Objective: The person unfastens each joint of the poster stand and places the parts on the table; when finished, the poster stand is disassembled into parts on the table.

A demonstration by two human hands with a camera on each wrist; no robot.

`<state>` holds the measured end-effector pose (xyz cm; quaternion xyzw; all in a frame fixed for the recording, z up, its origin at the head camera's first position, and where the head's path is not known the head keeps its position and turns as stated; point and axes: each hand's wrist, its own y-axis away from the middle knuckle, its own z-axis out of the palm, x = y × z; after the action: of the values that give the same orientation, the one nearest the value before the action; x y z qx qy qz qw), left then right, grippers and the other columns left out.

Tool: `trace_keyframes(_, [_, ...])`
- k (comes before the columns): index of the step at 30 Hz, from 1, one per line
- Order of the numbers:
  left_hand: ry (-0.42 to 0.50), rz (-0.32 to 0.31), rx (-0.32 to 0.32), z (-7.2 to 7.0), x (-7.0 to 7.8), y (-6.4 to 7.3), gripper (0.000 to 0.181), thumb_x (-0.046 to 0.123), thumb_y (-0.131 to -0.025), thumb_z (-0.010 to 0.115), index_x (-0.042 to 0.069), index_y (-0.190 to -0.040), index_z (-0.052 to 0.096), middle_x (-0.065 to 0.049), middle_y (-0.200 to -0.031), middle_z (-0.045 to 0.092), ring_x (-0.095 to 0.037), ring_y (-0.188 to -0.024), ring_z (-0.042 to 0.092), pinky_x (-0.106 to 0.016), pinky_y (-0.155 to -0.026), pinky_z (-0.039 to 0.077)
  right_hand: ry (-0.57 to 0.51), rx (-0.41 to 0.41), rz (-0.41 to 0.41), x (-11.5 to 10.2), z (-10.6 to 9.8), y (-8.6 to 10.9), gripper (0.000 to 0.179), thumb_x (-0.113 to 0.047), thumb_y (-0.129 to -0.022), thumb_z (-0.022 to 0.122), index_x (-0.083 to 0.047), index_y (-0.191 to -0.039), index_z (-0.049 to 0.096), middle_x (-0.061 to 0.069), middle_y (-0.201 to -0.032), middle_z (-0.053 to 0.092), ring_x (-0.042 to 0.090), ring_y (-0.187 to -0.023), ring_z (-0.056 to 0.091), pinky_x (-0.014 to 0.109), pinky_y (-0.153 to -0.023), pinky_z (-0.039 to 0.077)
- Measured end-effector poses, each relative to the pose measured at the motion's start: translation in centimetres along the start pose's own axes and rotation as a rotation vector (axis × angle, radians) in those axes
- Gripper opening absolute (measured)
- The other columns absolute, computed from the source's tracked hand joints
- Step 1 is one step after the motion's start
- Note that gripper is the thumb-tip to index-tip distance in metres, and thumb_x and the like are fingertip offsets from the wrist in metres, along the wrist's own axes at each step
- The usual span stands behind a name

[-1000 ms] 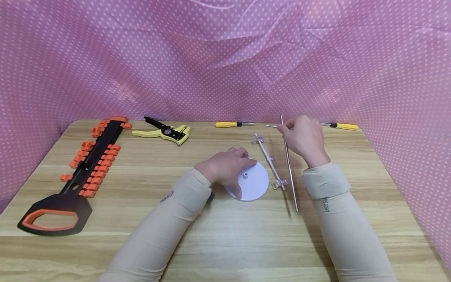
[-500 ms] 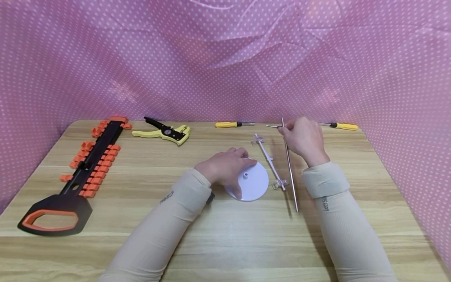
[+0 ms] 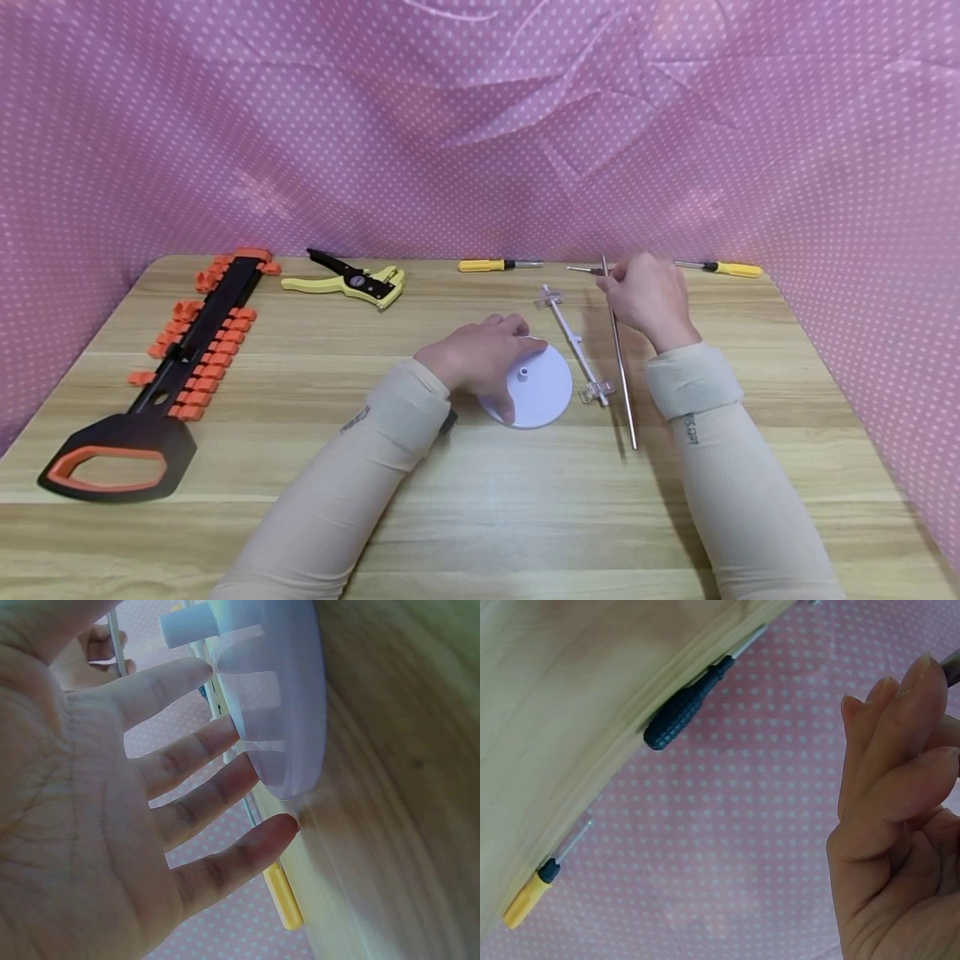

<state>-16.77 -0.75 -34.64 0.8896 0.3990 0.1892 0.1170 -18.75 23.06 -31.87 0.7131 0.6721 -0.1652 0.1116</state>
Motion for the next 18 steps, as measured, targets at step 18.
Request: trace_keyframes(18, [-0.002,0.007,0.003,0.04,-0.07,0.00,0.110,0.041,-0.070,0.099,0.029,-0.164,0.042,-0.004,-0.164,0.041,-0.027,-0.145,0.043,-0.053,-0.119,0.044,0.019,-0.084,0.056,0.76,0.61,-0.65,0.033,-0.030,-0.103,0.066,-0.001,-0.114,0.079,0.021,-0.115,0.077,0.047,-0.114,0.063,0.058,-0.098,0.050])
